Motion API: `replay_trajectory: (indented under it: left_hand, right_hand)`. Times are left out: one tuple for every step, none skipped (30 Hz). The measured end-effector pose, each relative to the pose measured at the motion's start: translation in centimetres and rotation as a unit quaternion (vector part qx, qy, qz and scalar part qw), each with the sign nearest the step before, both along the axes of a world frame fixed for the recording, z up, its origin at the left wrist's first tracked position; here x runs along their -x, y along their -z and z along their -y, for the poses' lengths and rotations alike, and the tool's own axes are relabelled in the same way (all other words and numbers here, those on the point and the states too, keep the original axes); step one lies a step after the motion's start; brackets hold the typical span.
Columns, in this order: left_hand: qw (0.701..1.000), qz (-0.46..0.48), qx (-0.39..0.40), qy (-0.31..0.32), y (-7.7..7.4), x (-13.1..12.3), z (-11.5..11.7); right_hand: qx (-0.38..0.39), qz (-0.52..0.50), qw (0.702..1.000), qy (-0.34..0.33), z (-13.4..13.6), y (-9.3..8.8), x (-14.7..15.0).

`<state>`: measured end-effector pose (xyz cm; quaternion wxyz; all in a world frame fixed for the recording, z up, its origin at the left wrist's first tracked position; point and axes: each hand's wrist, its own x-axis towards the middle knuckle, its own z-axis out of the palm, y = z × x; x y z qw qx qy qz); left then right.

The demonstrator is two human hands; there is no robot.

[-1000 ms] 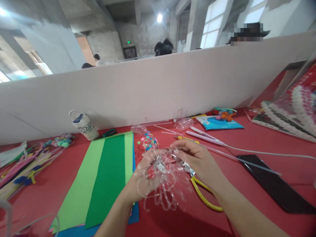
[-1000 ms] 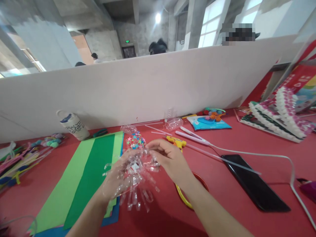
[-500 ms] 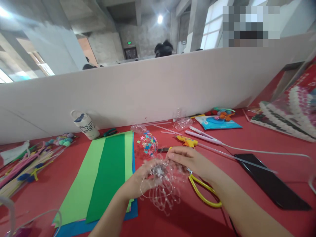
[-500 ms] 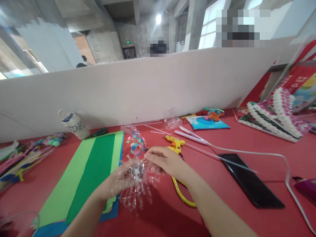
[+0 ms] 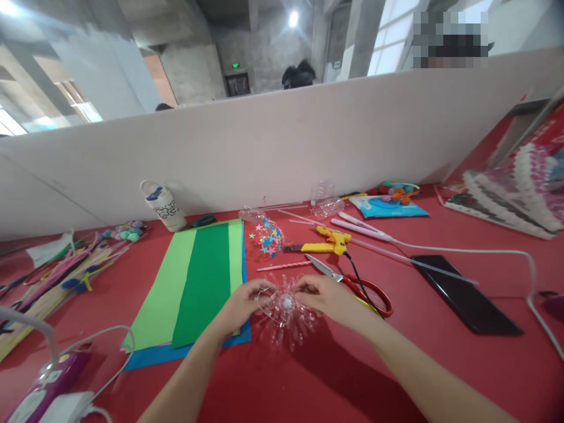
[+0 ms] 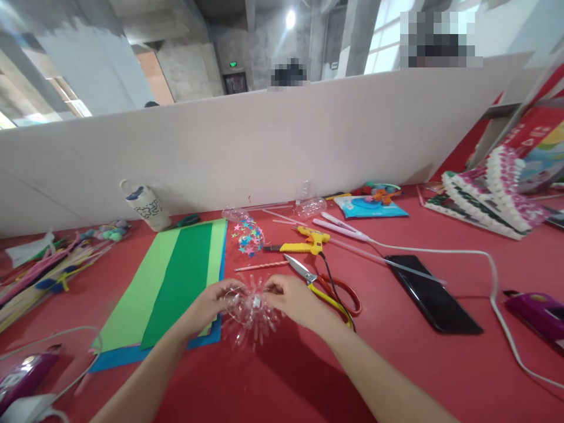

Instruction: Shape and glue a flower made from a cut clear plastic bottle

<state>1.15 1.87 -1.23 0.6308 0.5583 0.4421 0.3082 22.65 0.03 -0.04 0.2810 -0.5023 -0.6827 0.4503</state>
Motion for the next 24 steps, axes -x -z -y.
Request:
replay_trajectory:
  left_hand:
    - [1.000, 0.004, 0.013, -0.016, -0.1, 0.3, -0.1]
    - [0.999, 0.010, 0.027, -0.024, -0.2, 0.5, -0.1]
    - [0.999, 0.016, 0.037, -0.025, -0.4, 0.7, -0.1]
    - [0.999, 0.018, 0.046, -0.021, -0.5, 0.8, -0.1]
    - [0.998, 0.016, 0.051, -0.014, -0.7, 0.8, 0.0]
    - [0.999, -0.004, 0.046, -0.005, -0.8, 0.7, 0.1]
    - [0.999, -0.035, 0.029, 0.005, -1.0, 0.5, 0.2]
    - [0.998, -0.069, 0.001, 0.013, -1.1, 0.2, 0.3]
    - [0.995, -0.096, -0.036, 0.011, -1.1, -0.1, 0.2]
    - [0.993, -0.107, -0.056, 0.009, -1.1, -0.5, 0.1]
    - [0.991, -0.113, -0.073, 0.008, -1.0, -0.8, -0.2]
    - [0.990, -0.115, -0.083, 0.012, -0.9, -1.2, -0.5]
    - [0.989, -0.117, -0.087, 0.019, -0.8, -1.4, -0.9]
    - [0.988, -0.120, -0.091, 0.028, -0.7, -1.7, -1.3]
    - [0.987, -0.124, -0.094, 0.039, -0.5, -1.8, -1.8]
    - [0.986, -0.129, -0.096, 0.049, -0.4, -1.9, -2.1]
    - [0.984, -0.134, -0.098, 0.057, -0.3, -2.0, -2.5]
    - [0.983, -0.139, -0.100, 0.064, -0.3, -2.0, -2.7]
    - [0.982, -0.144, -0.102, 0.071, -0.2, -2.0, -2.9]
    - [0.980, -0.149, -0.104, 0.079, -0.2, -1.9, -3.0]
    - [0.979, -0.153, -0.105, 0.088, -0.3, -1.9, -3.0]
    - [0.977, -0.155, -0.106, 0.100, -0.3, -1.9, -2.9]
    - [0.975, -0.157, -0.107, 0.112, -0.4, -1.8, -2.8]
    - [0.974, -0.158, -0.109, 0.123, -0.5, -1.9, -2.6]
  right_hand:
    - [-0.004, 0.010, 1.000, 0.006, 0.1, 0.1, 0.0]
    - [-0.008, 0.020, 1.000, 0.013, 0.1, 0.1, 0.1]
    - [-0.013, 0.030, 0.999, 0.019, 0.1, 0.1, 0.1]
    - [-0.016, 0.039, 0.999, 0.022, 0.2, 0.1, 0.2]
    - [-0.020, 0.047, 0.998, 0.024, 0.2, 0.1, 0.3]
    - [-0.023, 0.054, 0.998, 0.022, 0.2, 0.0, 0.3]
    - [-0.024, 0.059, 0.998, 0.018, 0.2, 0.0, 0.4]
    - [-0.025, 0.062, 0.998, 0.014, 0.2, 0.0, 0.4]
    - [-0.025, 0.065, 0.998, 0.010, 0.1, 0.1, 0.4]
    - [-0.024, 0.067, 0.997, 0.006, 0.0, 0.2, 0.5]
    - [-0.025, 0.069, 0.997, 0.003, -0.1, 0.3, 0.5]
    - [-0.025, 0.071, 0.997, 0.001, -0.2, 0.4, 0.5]
    - [-0.027, 0.073, 0.997, 0.000, -0.3, 0.6, 0.4]
    - [-0.028, 0.076, 0.997, -0.002, -0.4, 0.7, 0.4]
    - [-0.028, 0.079, 0.996, -0.004, -0.5, 0.7, 0.3]
    - [-0.029, 0.082, 0.996, -0.006, -0.6, 0.7, 0.1]
    - [-0.029, 0.085, 0.996, -0.010, -0.7, 0.7, -0.1]
    - [-0.029, 0.090, 0.995, -0.015, -0.8, 0.6, -0.4]
    - [-0.031, 0.097, 0.995, -0.021, -0.9, 0.4, -0.7]
    - [-0.033, 0.107, 0.993, -0.026, -1.1, 0.3, -1.1]
    - [-0.035, 0.119, 0.992, -0.032, -1.3, 0.1, -1.5]
    - [-0.037, 0.132, 0.990, -0.038, -1.5, -0.1, -1.9]
    - [-0.037, 0.144, 0.988, -0.043, -1.8, -0.3, -2.3]
    - [-0.039, 0.155, 0.986, -0.045, -2.1, -0.5, -2.5]
